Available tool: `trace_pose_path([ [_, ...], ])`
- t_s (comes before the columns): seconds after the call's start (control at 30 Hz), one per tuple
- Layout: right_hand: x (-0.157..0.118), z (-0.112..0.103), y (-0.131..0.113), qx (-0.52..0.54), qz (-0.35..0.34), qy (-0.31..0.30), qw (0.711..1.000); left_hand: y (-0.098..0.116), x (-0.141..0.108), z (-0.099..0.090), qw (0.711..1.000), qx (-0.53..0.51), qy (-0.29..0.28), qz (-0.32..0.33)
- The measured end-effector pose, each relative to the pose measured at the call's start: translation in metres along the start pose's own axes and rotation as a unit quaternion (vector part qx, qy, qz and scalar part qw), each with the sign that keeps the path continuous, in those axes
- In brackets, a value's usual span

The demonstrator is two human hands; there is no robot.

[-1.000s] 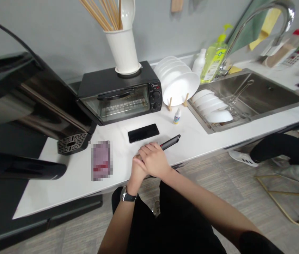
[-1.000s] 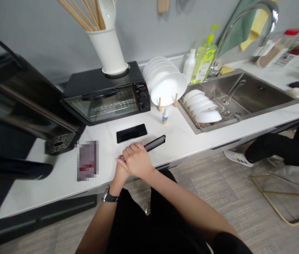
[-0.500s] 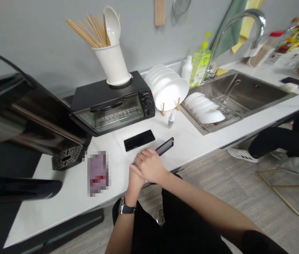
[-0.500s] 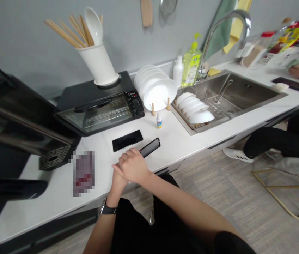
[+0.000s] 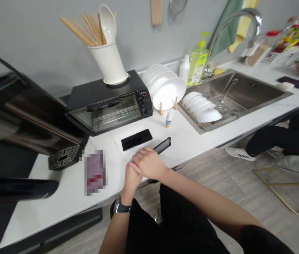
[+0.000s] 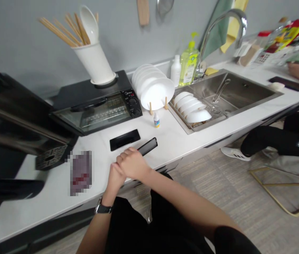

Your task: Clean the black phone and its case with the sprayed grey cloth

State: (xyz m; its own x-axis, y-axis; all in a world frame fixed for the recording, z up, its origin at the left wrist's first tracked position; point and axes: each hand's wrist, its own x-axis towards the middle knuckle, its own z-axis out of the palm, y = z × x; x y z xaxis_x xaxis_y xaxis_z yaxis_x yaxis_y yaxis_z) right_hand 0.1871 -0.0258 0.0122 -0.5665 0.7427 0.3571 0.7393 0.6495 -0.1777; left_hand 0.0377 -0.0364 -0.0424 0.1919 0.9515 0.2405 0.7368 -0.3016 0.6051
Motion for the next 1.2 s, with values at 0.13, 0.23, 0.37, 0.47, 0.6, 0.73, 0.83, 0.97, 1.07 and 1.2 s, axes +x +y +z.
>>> trace_pose_path([
  [0.13, -0.034, -0.030, 0.075, -0.064, 0.144, 0.003, 0.988, 0.009, 0.000, 0.001, 0.999, -0.046, -0.010, 0.000],
  [0.23, -0.032, -0.030, 0.079, -0.072, 0.157, 0.027, 0.985, 0.013, 0.004, 0.003, 0.999, -0.053, -0.008, 0.001],
  [0.37, -0.002, 0.000, 0.009, -0.027, 0.066, 0.034, 0.997, 0.004, 0.004, 0.004, 1.000, -0.003, 0.001, -0.009],
  [0.47, -0.002, 0.002, 0.002, -0.014, 0.012, 0.018, 1.000, -0.001, 0.000, 0.004, 1.000, -0.003, -0.010, -0.019],
  [0.6, -0.023, -0.021, 0.060, -0.055, 0.129, 0.013, 0.990, 0.007, 0.001, 0.003, 0.998, -0.057, -0.018, -0.019],
  [0.73, -0.012, -0.014, 0.043, -0.045, 0.125, 0.034, 0.991, 0.010, 0.004, 0.001, 0.999, -0.044, -0.010, -0.017],
  [0.83, 0.002, 0.000, 0.003, -0.014, 0.038, 0.017, 0.999, 0.003, 0.002, 0.001, 1.000, -0.014, -0.012, -0.016],
  [0.97, -0.010, -0.013, 0.037, -0.037, 0.099, -0.007, 0.994, 0.002, 0.000, 0.000, 0.999, -0.027, -0.019, -0.009],
  [1.07, -0.024, -0.029, 0.076, -0.068, 0.167, 0.010, 0.984, 0.008, 0.002, -0.001, 0.998, -0.053, -0.009, -0.014],
  [1.2, -0.011, -0.013, 0.039, -0.045, 0.102, 0.023, 0.994, 0.006, 0.004, 0.002, 1.000, -0.012, -0.011, -0.022],
])
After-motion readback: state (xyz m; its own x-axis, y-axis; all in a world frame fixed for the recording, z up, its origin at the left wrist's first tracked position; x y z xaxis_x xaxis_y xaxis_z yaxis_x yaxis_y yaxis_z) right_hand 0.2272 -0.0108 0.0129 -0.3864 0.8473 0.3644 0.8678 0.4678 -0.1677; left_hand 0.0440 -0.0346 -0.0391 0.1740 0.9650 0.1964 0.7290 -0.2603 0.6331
